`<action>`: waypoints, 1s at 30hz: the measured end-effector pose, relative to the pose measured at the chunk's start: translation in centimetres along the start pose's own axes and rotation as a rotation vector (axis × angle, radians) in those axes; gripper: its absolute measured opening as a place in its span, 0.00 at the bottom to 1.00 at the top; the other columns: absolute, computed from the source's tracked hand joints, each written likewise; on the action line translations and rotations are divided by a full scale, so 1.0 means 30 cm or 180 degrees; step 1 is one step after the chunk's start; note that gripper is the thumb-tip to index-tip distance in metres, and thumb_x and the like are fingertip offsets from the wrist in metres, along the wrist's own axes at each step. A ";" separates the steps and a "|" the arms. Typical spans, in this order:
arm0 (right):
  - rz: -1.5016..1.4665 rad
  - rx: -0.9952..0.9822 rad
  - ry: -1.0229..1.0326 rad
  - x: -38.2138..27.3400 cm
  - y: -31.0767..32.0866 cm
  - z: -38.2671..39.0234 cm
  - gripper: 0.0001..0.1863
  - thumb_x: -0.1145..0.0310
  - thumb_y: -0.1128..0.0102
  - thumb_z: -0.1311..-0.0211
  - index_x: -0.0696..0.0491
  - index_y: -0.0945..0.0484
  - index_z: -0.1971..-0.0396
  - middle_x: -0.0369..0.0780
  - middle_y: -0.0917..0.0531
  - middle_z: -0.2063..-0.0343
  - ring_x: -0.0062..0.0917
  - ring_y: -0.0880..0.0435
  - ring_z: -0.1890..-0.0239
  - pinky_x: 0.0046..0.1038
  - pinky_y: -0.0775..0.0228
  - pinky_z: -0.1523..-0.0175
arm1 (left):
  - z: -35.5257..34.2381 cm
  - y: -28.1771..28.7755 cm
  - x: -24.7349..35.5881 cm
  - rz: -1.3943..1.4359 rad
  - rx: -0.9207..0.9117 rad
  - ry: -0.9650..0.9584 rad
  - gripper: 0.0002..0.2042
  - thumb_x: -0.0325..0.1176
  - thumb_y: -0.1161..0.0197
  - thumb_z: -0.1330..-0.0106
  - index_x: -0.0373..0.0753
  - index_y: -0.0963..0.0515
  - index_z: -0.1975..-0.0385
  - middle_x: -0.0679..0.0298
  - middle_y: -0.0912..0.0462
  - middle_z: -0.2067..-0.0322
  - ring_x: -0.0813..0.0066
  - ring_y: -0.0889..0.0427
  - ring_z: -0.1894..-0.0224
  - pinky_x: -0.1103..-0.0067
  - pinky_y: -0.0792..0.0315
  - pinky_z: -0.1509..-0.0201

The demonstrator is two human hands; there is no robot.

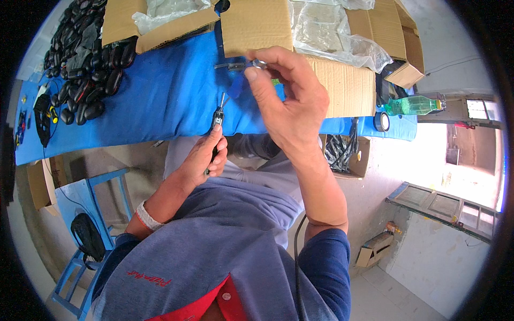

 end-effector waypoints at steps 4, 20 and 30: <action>-0.0154 0.0299 0.0146 -0.023 0.043 -0.016 0.14 0.81 0.36 0.41 0.61 0.24 0.56 0.41 0.16 0.60 0.18 0.20 0.60 0.19 0.27 0.53 | -0.005 0.004 -0.004 0.0014 -0.0049 -0.0030 0.24 0.62 0.52 0.31 0.47 0.37 0.75 0.72 0.38 0.86 0.84 0.42 0.87 0.83 0.47 0.85; -0.0023 0.0113 0.0150 -0.014 0.025 0.024 0.13 0.80 0.35 0.42 0.61 0.24 0.57 0.43 0.16 0.60 0.22 0.18 0.57 0.22 0.25 0.50 | -0.001 0.003 -0.003 -0.0006 -0.0043 -0.0052 0.24 0.61 0.53 0.30 0.47 0.37 0.75 0.72 0.38 0.86 0.84 0.42 0.87 0.83 0.47 0.84; -0.0046 0.0097 0.0134 -0.013 0.026 0.029 0.14 0.80 0.35 0.42 0.61 0.24 0.56 0.44 0.16 0.59 0.22 0.18 0.56 0.22 0.24 0.50 | -0.002 0.001 -0.005 -0.0018 -0.0019 -0.0036 0.24 0.62 0.54 0.31 0.47 0.37 0.76 0.73 0.39 0.87 0.85 0.42 0.88 0.84 0.47 0.85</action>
Point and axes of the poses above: each hand's wrist, its own z-axis away from the middle knuckle, its own y-axis out of the back of the hand, x = y × z, the point moved 3 cm from there along -z, towards the middle knuckle
